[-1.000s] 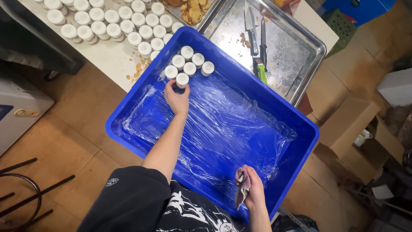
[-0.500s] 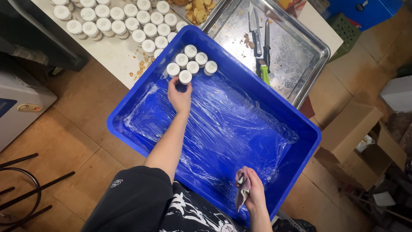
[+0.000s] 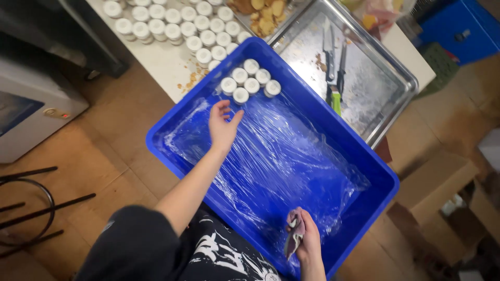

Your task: Cleaning small white jars with a cloth and placing them into a blue plastic tray.

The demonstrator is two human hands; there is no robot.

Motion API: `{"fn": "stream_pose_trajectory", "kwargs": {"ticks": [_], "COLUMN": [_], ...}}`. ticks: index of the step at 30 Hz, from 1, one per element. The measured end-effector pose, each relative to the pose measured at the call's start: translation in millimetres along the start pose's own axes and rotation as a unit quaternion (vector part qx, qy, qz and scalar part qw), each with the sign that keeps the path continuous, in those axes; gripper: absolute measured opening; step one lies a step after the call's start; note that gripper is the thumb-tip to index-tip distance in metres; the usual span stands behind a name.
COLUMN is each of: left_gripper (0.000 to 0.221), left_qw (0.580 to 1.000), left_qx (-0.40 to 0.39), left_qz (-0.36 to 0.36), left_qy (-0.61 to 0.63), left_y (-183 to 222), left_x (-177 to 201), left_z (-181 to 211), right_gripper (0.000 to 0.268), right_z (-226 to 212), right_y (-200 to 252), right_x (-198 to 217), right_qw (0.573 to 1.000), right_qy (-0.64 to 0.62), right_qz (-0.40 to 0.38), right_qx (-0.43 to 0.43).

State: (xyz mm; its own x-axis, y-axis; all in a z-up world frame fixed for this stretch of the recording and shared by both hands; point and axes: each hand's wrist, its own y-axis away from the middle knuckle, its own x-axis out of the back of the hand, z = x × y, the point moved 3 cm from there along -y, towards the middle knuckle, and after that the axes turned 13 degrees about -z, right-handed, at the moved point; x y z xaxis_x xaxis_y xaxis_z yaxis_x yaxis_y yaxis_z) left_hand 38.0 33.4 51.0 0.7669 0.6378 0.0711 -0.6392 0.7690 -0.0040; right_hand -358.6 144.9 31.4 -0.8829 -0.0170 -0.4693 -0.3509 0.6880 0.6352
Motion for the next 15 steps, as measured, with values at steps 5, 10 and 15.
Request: {"fn": "stream_pose_trajectory", "kwargs": {"ticks": [5, 10, 15], "left_gripper": [0.02, 0.039, 0.05], "left_qw": [0.992, 0.961, 0.936], "left_qx": [-0.08, -0.008, -0.055], "left_qz": [0.066, -0.049, -0.12], "left_qy": [-0.078, -0.272, -0.325], "left_y": [-61.9, -167.5, -214.5], "left_x": [140.2, 177.4, 137.3], "left_z": [30.4, -45.9, -76.5], "right_gripper": [0.025, 0.02, 0.027], "right_z": [4.3, -8.7, -0.6], "right_y": [-20.6, -23.5, -24.0], "right_x": [-2.8, -28.3, -5.1], "right_qw": [0.999, 0.995, 0.962], "right_qy": [-0.042, 0.054, 0.262], "right_qz": [0.021, 0.078, 0.031], "right_qx": [-0.023, 0.009, 0.075]}}
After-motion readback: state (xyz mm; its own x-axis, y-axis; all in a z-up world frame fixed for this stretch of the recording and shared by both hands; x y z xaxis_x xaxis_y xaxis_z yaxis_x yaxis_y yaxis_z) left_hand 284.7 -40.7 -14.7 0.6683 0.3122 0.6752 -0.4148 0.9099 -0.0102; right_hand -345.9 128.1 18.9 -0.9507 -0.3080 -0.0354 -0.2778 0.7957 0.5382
